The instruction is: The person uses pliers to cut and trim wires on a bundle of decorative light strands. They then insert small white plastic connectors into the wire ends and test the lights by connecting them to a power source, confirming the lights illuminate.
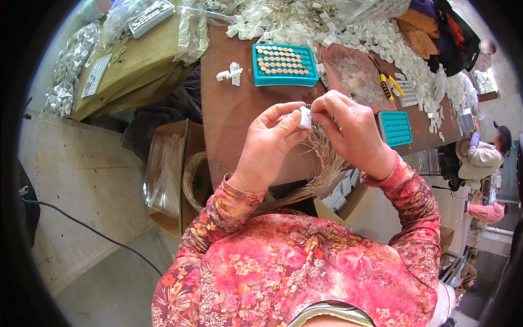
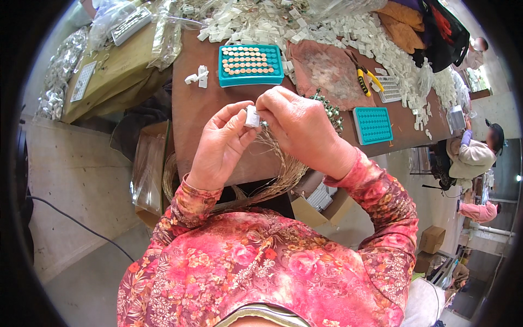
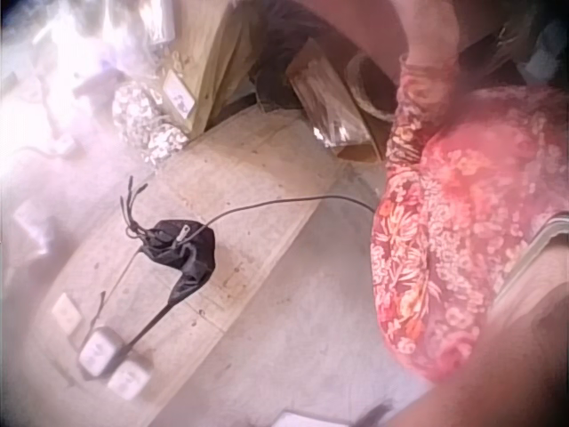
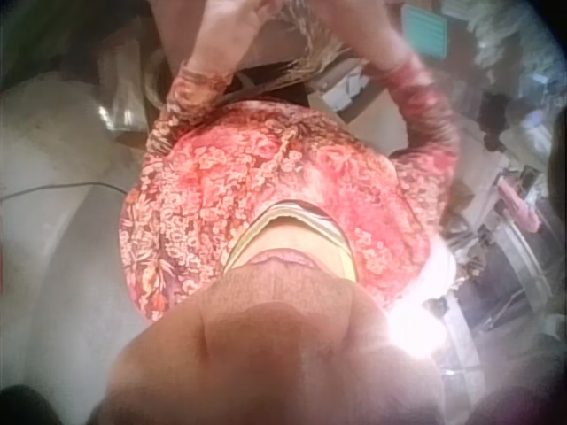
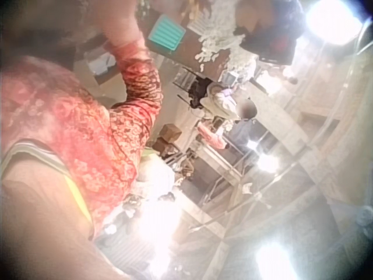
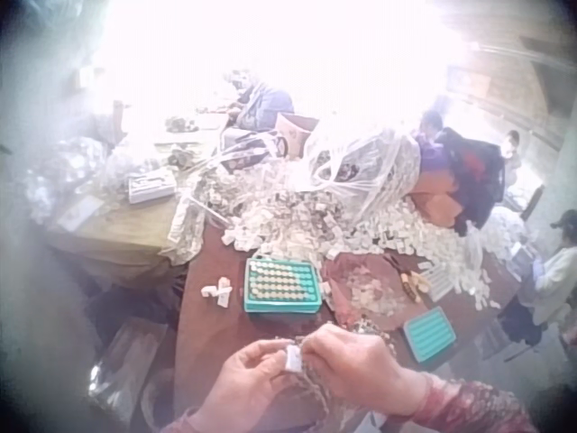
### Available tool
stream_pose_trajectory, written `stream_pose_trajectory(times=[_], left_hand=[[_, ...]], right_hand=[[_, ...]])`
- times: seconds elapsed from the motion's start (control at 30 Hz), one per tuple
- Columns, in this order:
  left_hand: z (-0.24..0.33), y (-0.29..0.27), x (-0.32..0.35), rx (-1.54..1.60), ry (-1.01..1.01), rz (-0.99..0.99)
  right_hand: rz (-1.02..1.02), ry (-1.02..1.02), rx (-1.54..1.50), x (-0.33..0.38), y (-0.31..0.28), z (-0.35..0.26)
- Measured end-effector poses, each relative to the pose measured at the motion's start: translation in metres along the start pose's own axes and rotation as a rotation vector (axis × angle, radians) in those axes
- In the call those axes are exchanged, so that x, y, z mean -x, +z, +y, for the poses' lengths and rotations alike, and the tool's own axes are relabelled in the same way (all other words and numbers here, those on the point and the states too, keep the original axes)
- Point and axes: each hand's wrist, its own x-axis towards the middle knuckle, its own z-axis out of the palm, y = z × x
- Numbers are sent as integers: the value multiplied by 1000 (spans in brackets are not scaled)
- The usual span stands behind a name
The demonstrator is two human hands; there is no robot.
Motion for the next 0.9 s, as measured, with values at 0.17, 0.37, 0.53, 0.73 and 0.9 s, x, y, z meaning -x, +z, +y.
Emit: stream_pose_trajectory(times=[0.17,0.37,0.53,0.73,0.9], left_hand=[[0,2,0,-67,8,18],[1,1,1,-19,-1,57],[2,0,-2,-27,29,44],[13,-3,7,-194,177,84],[36,-14,40,-353,177,108]], right_hand=[[31,-8,25,4,8,1],[36,7,-64,3,9,7],[31,-57,78,1,13,5],[29,123,-254,-7,3,5],[40,294,-228,2,-20,10]])
